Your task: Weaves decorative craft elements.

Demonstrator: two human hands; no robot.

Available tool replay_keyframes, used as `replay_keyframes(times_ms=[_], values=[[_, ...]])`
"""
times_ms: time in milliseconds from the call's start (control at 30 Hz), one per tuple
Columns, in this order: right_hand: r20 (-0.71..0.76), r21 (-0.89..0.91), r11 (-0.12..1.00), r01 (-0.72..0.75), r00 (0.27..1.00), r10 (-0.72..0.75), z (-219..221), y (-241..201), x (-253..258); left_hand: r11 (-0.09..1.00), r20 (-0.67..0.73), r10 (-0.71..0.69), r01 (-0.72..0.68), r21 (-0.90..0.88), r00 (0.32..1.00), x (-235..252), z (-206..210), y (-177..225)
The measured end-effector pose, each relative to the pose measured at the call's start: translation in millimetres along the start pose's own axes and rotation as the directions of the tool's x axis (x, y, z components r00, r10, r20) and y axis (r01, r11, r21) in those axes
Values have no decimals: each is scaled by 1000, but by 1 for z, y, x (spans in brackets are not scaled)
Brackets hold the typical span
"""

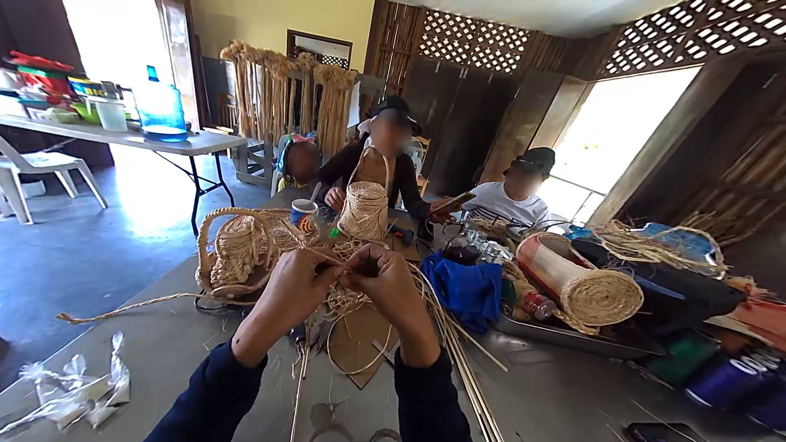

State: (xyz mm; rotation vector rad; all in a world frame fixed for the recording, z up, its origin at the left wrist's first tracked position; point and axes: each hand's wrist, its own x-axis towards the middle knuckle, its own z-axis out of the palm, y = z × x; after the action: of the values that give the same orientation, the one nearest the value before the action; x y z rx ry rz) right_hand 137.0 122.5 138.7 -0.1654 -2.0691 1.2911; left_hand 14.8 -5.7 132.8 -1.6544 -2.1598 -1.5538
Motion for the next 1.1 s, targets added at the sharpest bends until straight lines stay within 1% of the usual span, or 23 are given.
replay_keyframes(times_ms=[100,167,267,333,400,467,567,667,733,867,933,1000,1067,1100], values=[[43,26,1000,-15,999,14,-5,-3,-2,1000,-2,7,-7,4,1000,0,-1,-2],[12,6,1000,-26,1000,26,-5,-4,-2,1000,4,11,-12,16,1000,-1,-1,0],[-31,-75,997,-29,999,27,-1,-3,-1,1000,20,-11,10,29,1000,0,-1,0],[-36,-65,998,-17,999,14,1,-2,0,1000,20,0,-1,24,1000,1,-1,-2],[-28,-69,998,-14,1000,12,2,-3,-1,999,1,8,-8,43,1000,0,-1,0],[-44,-138,990,-12,999,6,4,-5,-1,996,-28,9,-6,90,1000,-2,1,4],[-99,-196,981,10,995,-30,7,-4,0,980,-91,81,-63,189,993,-4,6,3],[-146,-167,985,39,987,-64,9,-1,1,950,-178,210,-157,270,961,-6,14,0],[-172,-142,989,50,982,-75,11,0,1,946,-222,238,-174,273,946,-6,18,-2],[-212,-76,995,66,974,-81,15,1,2,955,-291,236,-166,246,927,-6,22,-2],[-213,-48,996,77,973,-85,16,2,2,969,-298,197,-138,207,934,-6,22,1],[-212,-31,996,86,973,-90,16,3,3,992,-238,97,-74,107,966,-5,16,4],[-210,-32,996,88,973,-93,15,3,3,998,-106,-22,16,-60,994,-1,5,3],[-209,-30,996,83,974,-87,14,3,3,989,-56,-57,48,-137,997,1,0,1]])
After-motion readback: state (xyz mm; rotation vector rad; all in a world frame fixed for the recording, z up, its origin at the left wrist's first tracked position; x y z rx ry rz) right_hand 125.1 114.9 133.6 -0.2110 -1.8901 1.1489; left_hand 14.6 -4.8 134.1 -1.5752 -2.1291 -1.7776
